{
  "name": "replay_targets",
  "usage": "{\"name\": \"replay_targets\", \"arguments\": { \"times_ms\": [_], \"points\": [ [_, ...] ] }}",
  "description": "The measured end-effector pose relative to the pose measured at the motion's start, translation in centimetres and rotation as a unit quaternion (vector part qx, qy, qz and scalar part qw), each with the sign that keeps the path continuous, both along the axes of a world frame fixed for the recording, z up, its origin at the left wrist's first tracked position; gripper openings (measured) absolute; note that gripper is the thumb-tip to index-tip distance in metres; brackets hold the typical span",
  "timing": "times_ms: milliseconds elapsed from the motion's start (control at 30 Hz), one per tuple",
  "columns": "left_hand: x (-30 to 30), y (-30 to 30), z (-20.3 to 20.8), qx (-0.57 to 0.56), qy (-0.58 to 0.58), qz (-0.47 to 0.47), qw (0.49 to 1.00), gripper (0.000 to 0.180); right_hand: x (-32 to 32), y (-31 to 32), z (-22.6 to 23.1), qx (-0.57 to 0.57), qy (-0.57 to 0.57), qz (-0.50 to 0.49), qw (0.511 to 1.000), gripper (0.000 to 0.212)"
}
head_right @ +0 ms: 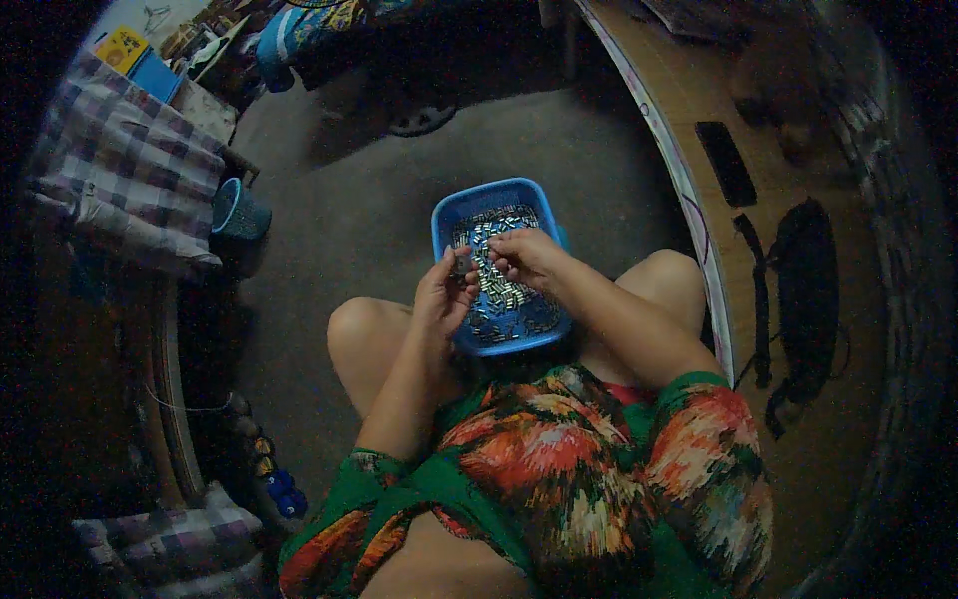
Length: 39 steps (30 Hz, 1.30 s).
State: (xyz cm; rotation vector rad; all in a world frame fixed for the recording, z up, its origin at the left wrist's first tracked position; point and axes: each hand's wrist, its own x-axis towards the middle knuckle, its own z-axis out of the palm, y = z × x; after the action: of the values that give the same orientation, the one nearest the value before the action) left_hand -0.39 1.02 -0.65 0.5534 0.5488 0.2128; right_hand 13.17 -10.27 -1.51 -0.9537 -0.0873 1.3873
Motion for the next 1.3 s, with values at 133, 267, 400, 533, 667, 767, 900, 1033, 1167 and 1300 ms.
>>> {"name": "replay_targets", "arguments": {
  "times_ms": [133, 267, 400, 533, 667, 767, 900, 1033, 1167, 1300],
  "points": [
    [-0.2, 0.3, -1.0, -0.026, -0.008, -0.004, 1.000, 0.024, -0.2, 0.1, 1.0, -0.011, -0.020, 0.014, 1.000, 0.010],
    [-0.1, 0.3, -1.3, -0.034, -0.034, -0.021, 0.999, 0.023, -0.4, -0.1, 1.7, -0.039, -0.040, -0.022, 0.998, 0.017],
    [0.0, -0.2, -0.7, -0.039, 0.005, 0.026, 0.999, 0.025, -0.5, -0.1, 1.7, -0.028, -0.090, 0.006, 0.996, 0.019],
    [0.0, -0.3, -0.5, -0.068, 0.001, 0.041, 0.997, 0.024, -0.6, -0.1, 2.3, -0.052, -0.092, 0.004, 0.994, 0.017],
    [0.2, -0.2, -0.8, -0.063, 0.003, 0.038, 0.997, 0.021, -0.6, -0.1, 1.8, -0.035, -0.126, 0.019, 0.991, 0.016],
    [0.2, -0.4, -0.9, -0.051, -0.003, 0.023, 0.998, 0.019, -1.2, 0.1, 2.6, -0.053, -0.141, 0.017, 0.988, 0.017],
    [0.1, -0.6, -0.7, -0.041, -0.011, 0.009, 0.999, 0.019, -1.2, 0.2, 2.9, -0.076, -0.167, 0.015, 0.983, 0.019],
    [0.1, -0.7, -0.8, -0.037, -0.022, -0.001, 0.999, 0.020, -1.1, 0.2, 2.6, -0.073, -0.182, 0.024, 0.980, 0.017],
    [0.1, -0.7, -0.6, -0.032, -0.020, -0.004, 0.999, 0.019, -1.2, 0.2, 3.0, -0.076, -0.214, 0.039, 0.973, 0.015],
    [0.0, -0.8, -0.5, -0.026, -0.027, -0.004, 0.999, 0.017, -1.6, 0.2, 3.2, -0.080, -0.275, 0.034, 0.957, 0.014]
  ]
}}
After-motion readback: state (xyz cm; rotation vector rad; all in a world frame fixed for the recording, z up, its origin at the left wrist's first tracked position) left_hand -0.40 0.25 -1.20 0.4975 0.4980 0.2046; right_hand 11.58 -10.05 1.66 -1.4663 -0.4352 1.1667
